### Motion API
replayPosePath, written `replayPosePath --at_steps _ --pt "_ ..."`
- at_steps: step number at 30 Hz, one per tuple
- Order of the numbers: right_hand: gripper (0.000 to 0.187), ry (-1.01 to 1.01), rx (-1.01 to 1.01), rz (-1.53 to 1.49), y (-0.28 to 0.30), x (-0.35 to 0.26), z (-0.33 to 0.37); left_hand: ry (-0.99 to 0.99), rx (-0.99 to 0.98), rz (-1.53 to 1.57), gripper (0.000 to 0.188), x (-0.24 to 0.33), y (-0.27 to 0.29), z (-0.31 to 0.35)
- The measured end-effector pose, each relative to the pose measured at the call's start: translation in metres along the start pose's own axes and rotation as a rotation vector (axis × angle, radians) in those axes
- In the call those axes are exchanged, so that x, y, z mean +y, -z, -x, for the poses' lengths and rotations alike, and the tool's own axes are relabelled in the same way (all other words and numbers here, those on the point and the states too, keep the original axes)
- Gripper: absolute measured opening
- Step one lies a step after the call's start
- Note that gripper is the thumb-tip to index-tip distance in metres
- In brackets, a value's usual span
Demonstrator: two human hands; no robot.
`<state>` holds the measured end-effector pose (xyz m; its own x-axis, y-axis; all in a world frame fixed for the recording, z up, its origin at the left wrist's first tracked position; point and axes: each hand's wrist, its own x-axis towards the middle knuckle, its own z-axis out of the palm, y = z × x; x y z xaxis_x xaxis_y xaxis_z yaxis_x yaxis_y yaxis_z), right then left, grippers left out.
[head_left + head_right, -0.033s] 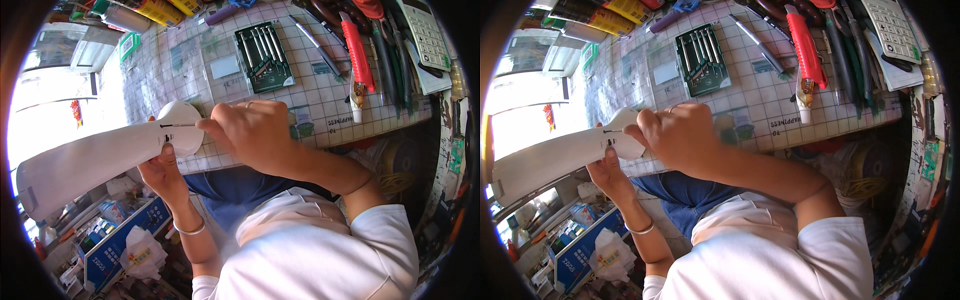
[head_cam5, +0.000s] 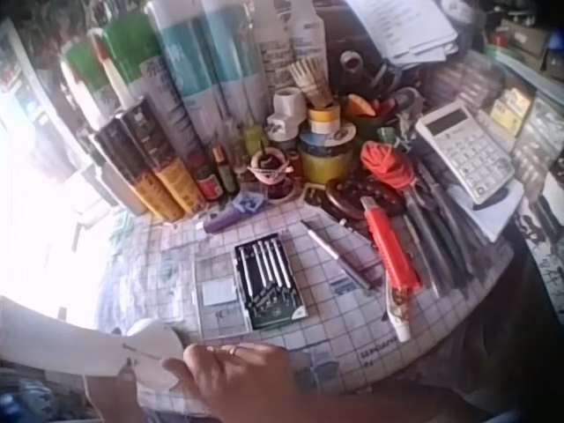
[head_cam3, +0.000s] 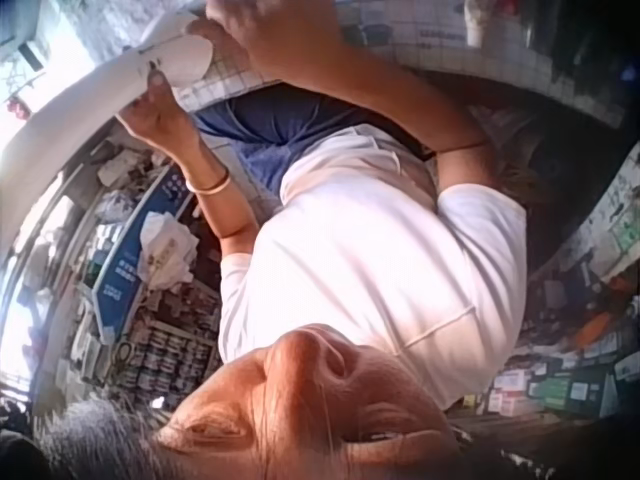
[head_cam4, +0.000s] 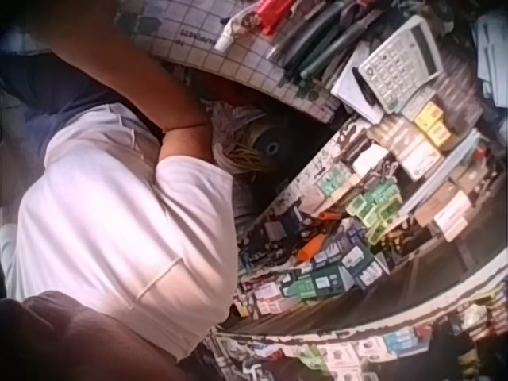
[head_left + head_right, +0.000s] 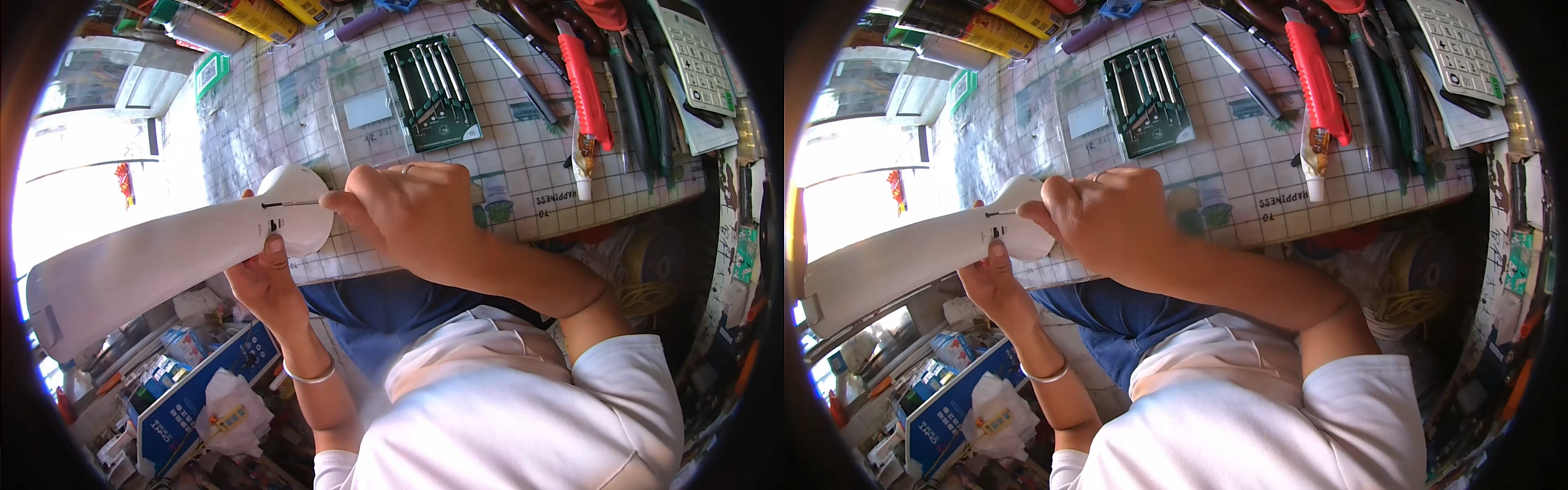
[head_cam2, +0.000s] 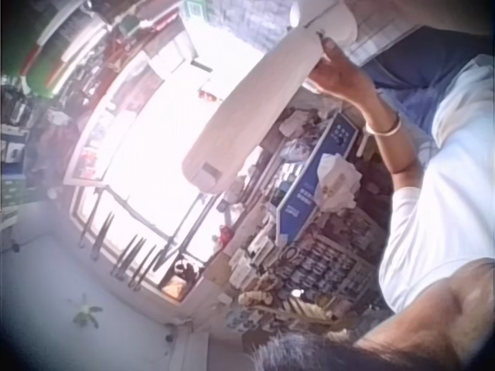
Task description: The person assembles a white and green desk lamp by hand, inserting and tightening screws into the base and neck sections. They rotate the lamp to access different screw holes and use a small screwdriver to secure the components.
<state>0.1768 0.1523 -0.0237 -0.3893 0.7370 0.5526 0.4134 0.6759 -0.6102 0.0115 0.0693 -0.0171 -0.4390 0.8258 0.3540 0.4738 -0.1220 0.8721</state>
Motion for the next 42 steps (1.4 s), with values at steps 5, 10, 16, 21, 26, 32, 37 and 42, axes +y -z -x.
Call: replayPosePath --at_steps 5,10,16,21,26,32,37,42 --pt "0.020 -0.042 0.043 -0.168 -0.005 -0.003 -0.002 0.000 0.008 -0.008 0.044 -0.001 0.000 0.001" --pt "0.017 -0.018 0.075 -0.334 -0.009 -0.002 0.001 0.010 0.013 -0.046 0.046 -0.001 0.002 0.001" --pt "0.019 -0.095 0.079 -0.411 -0.014 -0.007 -0.005 0.007 0.006 -0.054 0.047 0.000 0.000 0.000" --pt "0.021 -0.127 -0.102 -0.211 -0.005 -0.006 -0.006 0.029 0.017 -0.060 0.047 0.000 0.002 0.001" --pt "0.022 -0.105 0.099 -0.309 -0.019 -0.009 -0.006 0.023 0.017 -0.020 0.047 -0.001 0.000 0.000" --pt "0.022 -0.155 -0.069 -0.325 -0.012 -0.011 -0.008 0.040 0.008 -0.027 0.047 0.001 0.001 0.000" --pt "0.024 -0.122 -0.016 -0.268 -0.016 -0.015 -0.009 0.052 0.015 0.064 0.046 -0.001 0.002 0.000" --pt "0.024 -0.119 0.077 -0.399 -0.024 -0.017 -0.008 0.055 0.012 0.067 0.045 0.000 0.002 0.000"
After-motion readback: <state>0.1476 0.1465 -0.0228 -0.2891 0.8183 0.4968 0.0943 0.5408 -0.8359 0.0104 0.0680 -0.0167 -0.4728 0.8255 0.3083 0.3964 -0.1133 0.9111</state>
